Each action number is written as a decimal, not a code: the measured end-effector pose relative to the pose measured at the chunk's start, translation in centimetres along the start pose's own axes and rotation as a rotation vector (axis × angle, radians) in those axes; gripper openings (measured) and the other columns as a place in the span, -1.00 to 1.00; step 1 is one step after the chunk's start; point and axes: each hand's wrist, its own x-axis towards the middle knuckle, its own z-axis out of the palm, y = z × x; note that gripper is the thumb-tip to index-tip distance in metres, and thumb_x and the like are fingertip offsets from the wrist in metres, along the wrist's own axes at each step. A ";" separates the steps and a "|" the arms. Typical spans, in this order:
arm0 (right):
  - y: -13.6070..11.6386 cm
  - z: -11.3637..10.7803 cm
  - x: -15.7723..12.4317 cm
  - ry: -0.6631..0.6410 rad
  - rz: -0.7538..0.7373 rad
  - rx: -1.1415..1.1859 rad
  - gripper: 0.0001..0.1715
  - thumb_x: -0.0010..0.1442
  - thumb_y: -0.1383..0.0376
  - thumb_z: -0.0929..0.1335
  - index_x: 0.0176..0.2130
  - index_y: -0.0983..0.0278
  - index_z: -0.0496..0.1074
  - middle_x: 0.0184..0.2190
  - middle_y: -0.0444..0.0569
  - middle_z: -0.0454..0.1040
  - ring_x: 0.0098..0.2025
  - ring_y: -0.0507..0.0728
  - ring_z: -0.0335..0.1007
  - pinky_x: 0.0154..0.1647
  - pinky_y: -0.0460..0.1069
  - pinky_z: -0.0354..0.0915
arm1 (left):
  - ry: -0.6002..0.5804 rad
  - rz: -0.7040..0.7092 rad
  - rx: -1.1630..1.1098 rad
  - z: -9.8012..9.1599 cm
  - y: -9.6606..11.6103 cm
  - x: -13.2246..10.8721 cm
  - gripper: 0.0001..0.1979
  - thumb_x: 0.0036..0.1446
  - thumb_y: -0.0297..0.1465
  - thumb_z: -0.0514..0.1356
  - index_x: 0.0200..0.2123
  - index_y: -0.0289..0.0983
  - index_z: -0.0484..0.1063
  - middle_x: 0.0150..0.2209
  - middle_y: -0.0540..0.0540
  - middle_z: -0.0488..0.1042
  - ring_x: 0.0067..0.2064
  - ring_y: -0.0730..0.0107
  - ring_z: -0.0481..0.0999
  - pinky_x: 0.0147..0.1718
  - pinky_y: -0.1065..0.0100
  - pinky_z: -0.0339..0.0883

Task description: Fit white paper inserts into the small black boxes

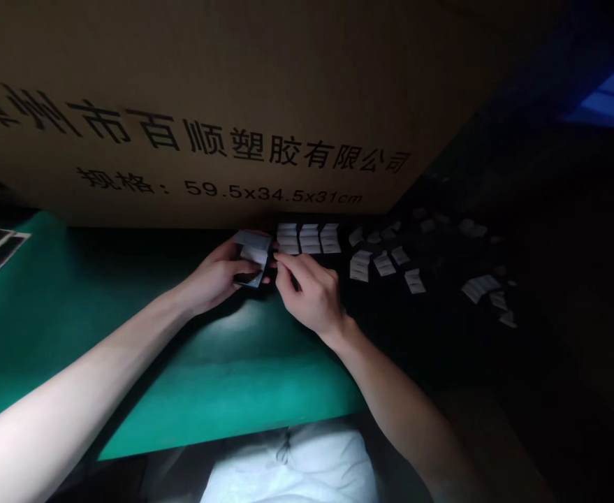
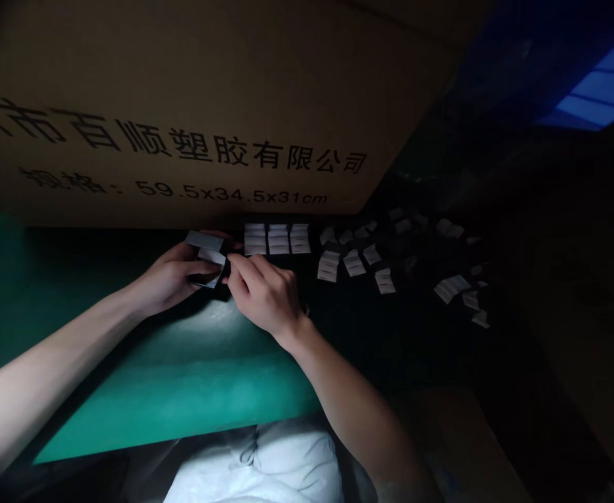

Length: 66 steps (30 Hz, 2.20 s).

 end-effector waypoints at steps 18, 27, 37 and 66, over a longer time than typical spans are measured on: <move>0.0 0.3 -0.5 -0.206 -0.135 0.014 -0.57 0.47 0.40 0.23 0.15 0.31 0.58 -0.27 -0.06 0.69 -0.34 0.00 0.60 -0.39 -0.13 0.43 | -0.022 0.008 0.063 0.6 0.1 -0.5 -0.55 -0.08 -0.58 0.35 -0.05 -0.24 0.53 -0.19 -0.04 0.63 -0.25 0.33 0.55 -0.33 0.40 0.42; -0.7 -0.5 -0.1 -0.514 -0.033 -0.113 -0.44 0.46 0.38 0.22 0.36 0.25 0.41 -0.18 -0.03 0.71 -0.28 0.06 0.62 -0.35 -0.11 0.40 | -0.110 0.030 0.295 -0.6 -1.0 -0.1 -0.48 -0.02 -0.52 0.29 0.07 -0.16 0.56 -0.17 -0.06 0.60 -0.14 0.17 0.55 -0.24 0.31 0.40; -0.9 -0.8 0.4 -0.616 0.032 -0.183 -0.36 0.43 0.39 0.21 0.40 0.11 0.37 -0.25 -0.08 0.70 -0.32 0.10 0.60 -0.35 -0.08 0.36 | -0.151 0.023 0.365 -1.2 -1.2 -0.1 -0.43 -0.01 -0.51 0.25 0.12 -0.12 0.54 -0.22 -0.05 0.57 -0.17 0.17 0.56 -0.24 0.30 0.42; -0.8 -0.7 0.2 -0.577 0.129 -0.228 -0.47 0.49 0.35 0.19 0.33 0.24 0.44 -0.16 0.00 0.71 -0.21 0.14 0.66 -0.29 -0.06 0.40 | -0.075 0.007 0.110 -0.2 -1.0 0.3 -0.46 0.01 -0.34 0.41 0.11 -0.16 0.52 -0.08 -0.09 0.63 -0.06 0.13 0.60 -0.16 0.26 0.45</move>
